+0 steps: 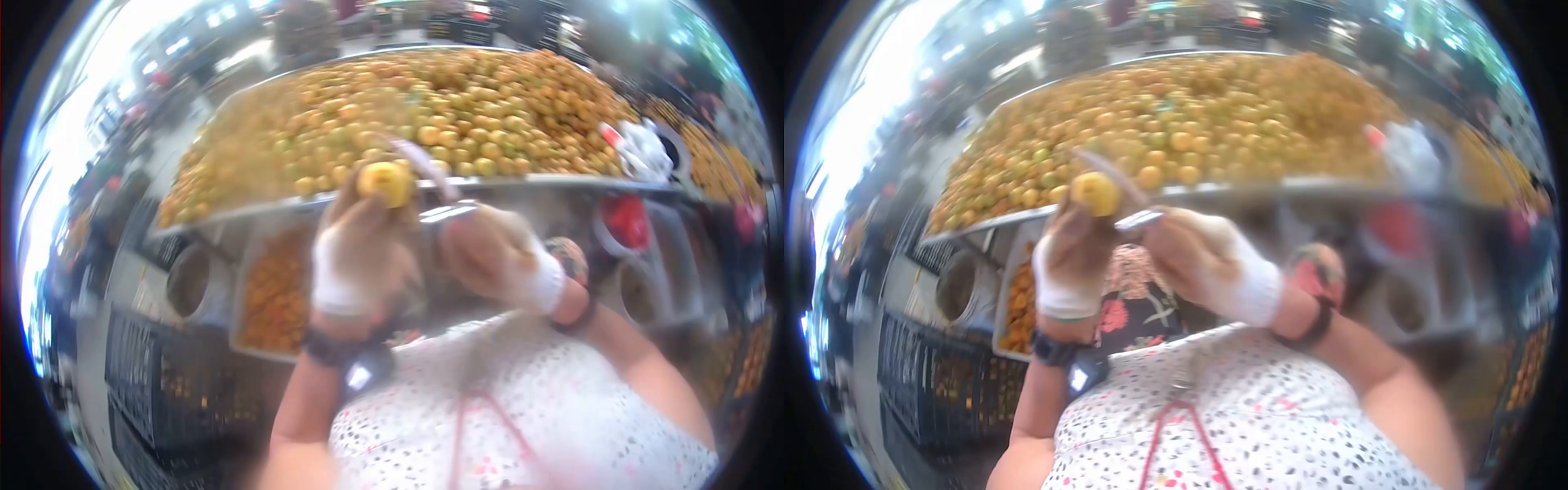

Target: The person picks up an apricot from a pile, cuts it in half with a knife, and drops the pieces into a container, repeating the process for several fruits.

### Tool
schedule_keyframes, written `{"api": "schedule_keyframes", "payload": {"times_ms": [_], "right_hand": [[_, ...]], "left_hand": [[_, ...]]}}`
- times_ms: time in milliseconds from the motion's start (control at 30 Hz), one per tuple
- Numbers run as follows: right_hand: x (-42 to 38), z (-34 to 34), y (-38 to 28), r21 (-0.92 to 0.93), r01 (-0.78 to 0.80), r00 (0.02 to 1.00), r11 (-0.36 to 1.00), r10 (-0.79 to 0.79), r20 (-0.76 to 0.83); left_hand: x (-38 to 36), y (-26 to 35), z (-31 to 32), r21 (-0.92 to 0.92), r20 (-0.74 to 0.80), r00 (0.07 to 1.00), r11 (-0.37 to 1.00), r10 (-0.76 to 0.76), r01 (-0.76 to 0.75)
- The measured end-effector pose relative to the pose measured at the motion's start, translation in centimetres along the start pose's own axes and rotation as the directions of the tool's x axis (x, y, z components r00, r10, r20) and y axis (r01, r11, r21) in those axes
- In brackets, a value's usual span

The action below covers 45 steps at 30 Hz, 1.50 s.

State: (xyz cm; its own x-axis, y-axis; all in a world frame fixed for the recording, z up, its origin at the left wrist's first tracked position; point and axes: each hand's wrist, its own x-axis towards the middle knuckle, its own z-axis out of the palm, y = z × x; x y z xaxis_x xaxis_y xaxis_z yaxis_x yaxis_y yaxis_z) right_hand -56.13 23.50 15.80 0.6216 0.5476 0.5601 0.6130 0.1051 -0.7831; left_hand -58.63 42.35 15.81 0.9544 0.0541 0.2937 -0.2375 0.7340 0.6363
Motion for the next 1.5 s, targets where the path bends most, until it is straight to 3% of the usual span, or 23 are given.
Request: {"api": "schedule_keyframes", "payload": {"times_ms": [33,100,167,200,233,300,467,533,633,733,800,833,900,933,1167,1233,1267,1300,1333,1367,1433,1467,1500], "right_hand": [[-0.3,0.5,-0.1,0.702,-0.336,0.914,0.628,0.396,0.083],[-0.3,0.2,0.2,0.205,-0.215,0.972,0.955,0.229,-0.048],[-0.3,0.3,0.8,-0.050,-0.073,0.992,0.996,0.068,-0.107],[-0.4,-0.1,1.1,-0.129,-0.124,0.991,0.984,0.115,-0.073],[-0.5,-0.3,1.5,-0.136,-0.124,0.990,0.983,0.113,-0.085],[-0.3,-0.2,2.1,-0.209,-0.046,0.995,0.977,0.027,-0.094],[-0.4,-0.5,2.9,-0.321,-0.045,0.994,0.946,0.009,-0.113],[-0.6,-0.7,3.1,-0.407,0.068,0.983,0.911,-0.131,-0.129],[-0.7,-1.0,2.7,-0.383,0.026,0.988,0.924,-0.082,-0.131],[-0.6,-1.2,2.0,-0.431,-0.004,0.982,0.902,-0.078,-0.174],[-0.6,-1.5,1.4,-0.471,-0.083,0.976,0.878,-0.023,-0.217],[-0.7,-1.6,1.4,-0.479,-0.071,0.976,0.875,-0.039,-0.215],[-0.9,-1.6,1.7,-0.533,-0.093,0.960,0.841,-0.067,-0.273],[-1.1,-1.9,1.8,-0.537,-0.084,0.961,0.840,-0.073,-0.265],[-1.5,-1.8,1.7,-0.617,-0.226,0.960,0.754,0.063,-0.274],[-2.0,-1.7,1.7,-0.645,-0.243,0.962,0.725,0.098,-0.253],[-2.5,-2.0,1.8,-0.669,-0.201,0.965,0.716,0.028,-0.261],[-2.2,-2.0,2.1,-0.683,-0.136,0.968,0.718,-0.049,-0.245],[-2.1,-2.0,1.9,-0.547,-0.200,0.961,0.813,0.052,-0.273],[-1.9,-1.8,1.6,-0.404,-0.284,0.942,0.869,0.173,-0.289],[-1.7,-1.0,0.9,-0.440,-0.190,0.964,0.878,0.081,-0.254],[-2.0,-1.3,0.5,-0.486,-0.135,0.964,0.863,0.001,-0.265],[-2.0,-1.4,0.5,-0.493,-0.139,0.962,0.859,-0.001,-0.271]], "left_hand": [[0.3,0.1,0.7,-0.080,0.000,1.000,0.997,-0.009,0.009],[1.4,-0.1,-1.4,0.058,0.226,0.974,0.998,0.005,-0.018],[1.5,-0.6,-1.0,0.088,0.305,0.952,0.996,-0.012,-0.016],[1.3,-0.8,-0.9,0.103,0.229,0.973,0.995,-0.010,-0.014],[1.2,-0.9,-0.8,0.117,0.149,0.989,0.993,-0.007,-0.011],[1.6,-0.9,-0.3,0.127,0.173,0.985,0.992,-0.009,-0.014],[1.5,-1.3,0.5,0.206,0.081,0.997,0.978,0.020,-0.037],[1.3,-1.5,0.6,0.231,0.070,0.997,0.972,0.032,-0.048],[1.7,-2.3,0.4,0.144,-0.014,1.000,0.989,0.026,-0.024],[2.7,-3.2,1.9,0.080,0.041,0.998,0.996,0.042,-0.045],[3.3,-4.3,1.9,0.016,-0.079,0.996,0.999,-0.039,0.040],[3.1,-4.5,2.1,0.015,-0.067,0.997,0.999,-0.028,0.029],[2.5,-4.6,3.1,0.561,0.069,0.997,0.828,-0.045,-0.001],[2.9,-5.5,2.2,0.665,0.011,1.000,0.746,0.017,-0.020],[3.3,-6.1,3.7,0.426,-0.028,0.988,0.896,0.150,-0.124],[3.2,-6.4,3.3,-0.001,-0.026,0.984,0.984,-0.177,0.177],[2.9,-6.2,3.1,0.047,0.011,0.974,0.973,-0.226,0.226],[3.3,-6.9,3.7,-0.011,-0.121,0.976,0.983,-0.183,0.183],[3.5,-7.9,1.4,0.283,-0.014,1.000,0.959,0.027,-0.022],[3.1,-6.9,1.2,0.302,-0.059,0.994,0.951,0.087,-0.065],[2.6,-5.6,2.8,0.361,0.106,0.993,0.928,0.056,-0.091],[2.6,-5.6,3.0,0.354,0.114,0.992,0.931,0.055,-0.093],[2.4,-5.4,3.0,0.308,0.059,0.997,0.951,-0.051,0.031]]}}
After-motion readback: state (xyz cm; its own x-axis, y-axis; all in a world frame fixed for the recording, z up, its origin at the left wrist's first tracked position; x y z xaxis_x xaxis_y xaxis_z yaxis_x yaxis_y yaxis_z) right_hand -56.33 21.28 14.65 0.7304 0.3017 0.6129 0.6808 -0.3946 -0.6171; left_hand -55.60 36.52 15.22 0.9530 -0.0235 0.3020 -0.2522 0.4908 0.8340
